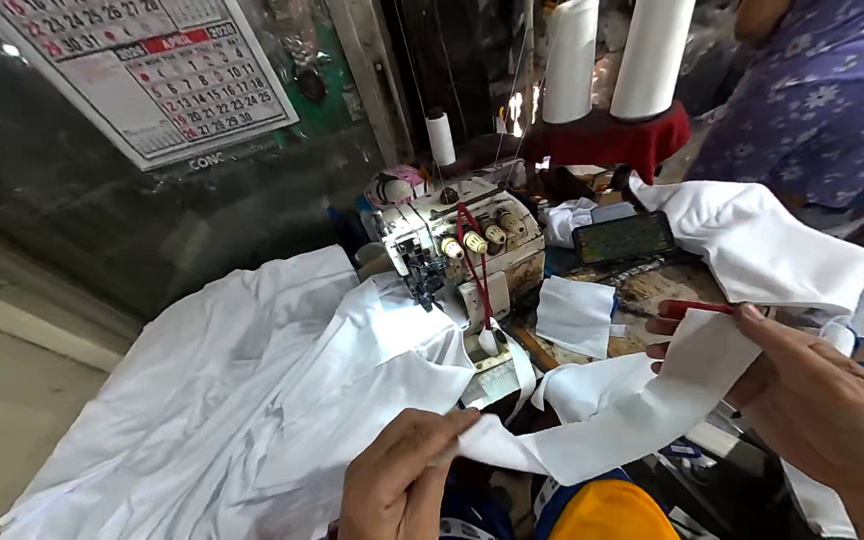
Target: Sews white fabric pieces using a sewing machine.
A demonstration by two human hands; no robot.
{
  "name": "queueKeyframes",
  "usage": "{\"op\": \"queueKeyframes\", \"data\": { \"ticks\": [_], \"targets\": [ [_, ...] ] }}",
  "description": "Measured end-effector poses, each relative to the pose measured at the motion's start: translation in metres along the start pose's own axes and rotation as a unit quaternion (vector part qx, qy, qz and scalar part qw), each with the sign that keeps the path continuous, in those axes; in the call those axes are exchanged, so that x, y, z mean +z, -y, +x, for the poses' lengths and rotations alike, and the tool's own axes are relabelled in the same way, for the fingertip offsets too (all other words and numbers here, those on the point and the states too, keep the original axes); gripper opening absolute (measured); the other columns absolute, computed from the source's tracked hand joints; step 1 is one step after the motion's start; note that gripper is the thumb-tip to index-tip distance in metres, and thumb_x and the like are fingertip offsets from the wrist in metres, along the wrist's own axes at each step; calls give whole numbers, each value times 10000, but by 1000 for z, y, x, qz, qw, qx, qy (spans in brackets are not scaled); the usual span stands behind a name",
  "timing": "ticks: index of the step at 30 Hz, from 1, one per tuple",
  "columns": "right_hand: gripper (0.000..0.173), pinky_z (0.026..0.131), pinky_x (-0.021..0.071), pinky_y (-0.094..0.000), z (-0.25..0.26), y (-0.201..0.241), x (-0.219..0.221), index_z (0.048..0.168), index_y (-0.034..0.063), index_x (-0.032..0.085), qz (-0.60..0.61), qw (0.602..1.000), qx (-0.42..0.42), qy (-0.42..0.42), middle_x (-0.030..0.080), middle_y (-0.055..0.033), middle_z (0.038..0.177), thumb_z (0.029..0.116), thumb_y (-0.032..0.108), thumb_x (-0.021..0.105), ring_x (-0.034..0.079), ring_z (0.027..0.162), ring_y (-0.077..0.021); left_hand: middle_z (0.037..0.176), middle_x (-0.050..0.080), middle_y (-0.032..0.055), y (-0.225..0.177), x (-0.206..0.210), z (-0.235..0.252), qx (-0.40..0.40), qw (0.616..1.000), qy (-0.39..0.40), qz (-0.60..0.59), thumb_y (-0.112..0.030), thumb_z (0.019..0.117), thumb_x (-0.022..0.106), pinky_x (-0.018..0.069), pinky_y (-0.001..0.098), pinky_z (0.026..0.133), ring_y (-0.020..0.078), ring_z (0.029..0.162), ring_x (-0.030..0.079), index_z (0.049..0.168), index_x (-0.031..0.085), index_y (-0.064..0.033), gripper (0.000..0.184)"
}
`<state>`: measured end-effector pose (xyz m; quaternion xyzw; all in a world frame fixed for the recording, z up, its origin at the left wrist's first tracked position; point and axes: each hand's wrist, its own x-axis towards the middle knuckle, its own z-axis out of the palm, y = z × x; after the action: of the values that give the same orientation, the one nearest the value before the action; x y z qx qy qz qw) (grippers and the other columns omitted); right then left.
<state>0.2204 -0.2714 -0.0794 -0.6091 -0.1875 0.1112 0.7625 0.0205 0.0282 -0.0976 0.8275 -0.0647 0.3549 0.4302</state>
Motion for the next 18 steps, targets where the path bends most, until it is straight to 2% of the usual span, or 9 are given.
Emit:
{"op": "queueKeyframes", "data": {
  "ticks": [2, 3, 6, 8, 10, 11, 13, 15, 18],
  "targets": [
    [450, 832, 631, -403, -1, -1, 3, 1233, 138, 715, -37, 998, -42, 43, 721, -111, 1196, 1092, 421, 394, 727, 1020, -244, 1024, 695, 56, -5, -1, 3, 3, 999, 21, -44, -80, 1012, 589, 576, 255, 799, 113, 913, 651, 1227, 750, -99, 269],
    [436, 805, 634, -388, -1, -1, 6, 1209, 142, 733, -58, 994, -61, 63, 725, -103, 1172, 1089, 424, 423, 729, 980, -235, 1019, 721, 64, -8, 0, 3, -11, 998, 24, -62, -98, 1007, 619, 600, 269, 766, 124, 888, 684, 1215, 739, -68, 241],
    [344, 720, 647, -362, -9, 3, 25, 1173, 84, 737, -122, 987, -72, 74, 750, -100, 1049, 1076, 289, 479, 744, 852, -228, 978, 750, 87, -8, 9, 2, -51, 992, 22, -110, -45, 932, 696, 615, 271, 663, 136, 792, 713, 1088, 731, -4, 164],
    [305, 673, 650, -346, -11, 2, 35, 1137, 72, 746, -146, 984, -74, 64, 768, -89, 968, 1060, 235, 499, 753, 792, -227, 1028, 724, 121, -4, 11, 3, -46, 988, 38, -141, -49, 955, 657, 623, 324, 738, 203, 898, 710, 1066, 726, -10, 137],
    [343, 687, 659, -376, -8, -10, 35, 1153, 103, 749, -152, 980, -96, 86, 766, -98, 977, 1082, 321, 493, 757, 821, -257, 1105, 713, 179, -5, 12, 3, -52, 980, 62, -183, -14, 983, 585, 641, 429, 867, 310, 1035, 717, 1094, 685, 18, 153],
    [370, 705, 661, -388, -7, -13, 36, 1167, 119, 747, -160, 976, -106, 97, 765, -94, 993, 1090, 355, 473, 756, 846, -264, 1100, 725, 190, -8, 13, 2, -63, 976, 65, -199, 18, 978, 553, 634, 456, 892, 329, 1034, 725, 1104, 662, 29, 167],
    [391, 730, 662, -389, -5, -14, 40, 1172, 124, 740, -169, 971, -130, 113, 766, -77, 1007, 1101, 365, 442, 756, 869, -252, 1049, 745, 159, -17, 11, 1, -76, 973, 71, -208, 2, 988, 553, 640, 415, 837, 277, 947, 743, 1115, 656, 10, 163],
    [381, 734, 659, -376, -8, -13, 50, 1157, 106, 738, -157, 968, -158, 114, 762, -70, 979, 1105, 347, 446, 753, 858, -233, 984, 747, 123, -31, 7, 7, -67, 968, 94, -222, -121, 1030, 600, 636, 365, 772, 222, 870, 741, 1092, 672, -32, 131],
    [348, 776, 655, -364, -20, -23, 75, 1155, 56, 736, -115, 972, -175, 107, 769, -70, 995, 1108, 263, 461, 753, 881, -200, 910, 729, 118, -51, 16, 20, -60, 961, 100, -250, -158, 1030, 614, 631, 354, 724, 209, 812, 730, 1056, 682, -24, 152]
  ]
}}
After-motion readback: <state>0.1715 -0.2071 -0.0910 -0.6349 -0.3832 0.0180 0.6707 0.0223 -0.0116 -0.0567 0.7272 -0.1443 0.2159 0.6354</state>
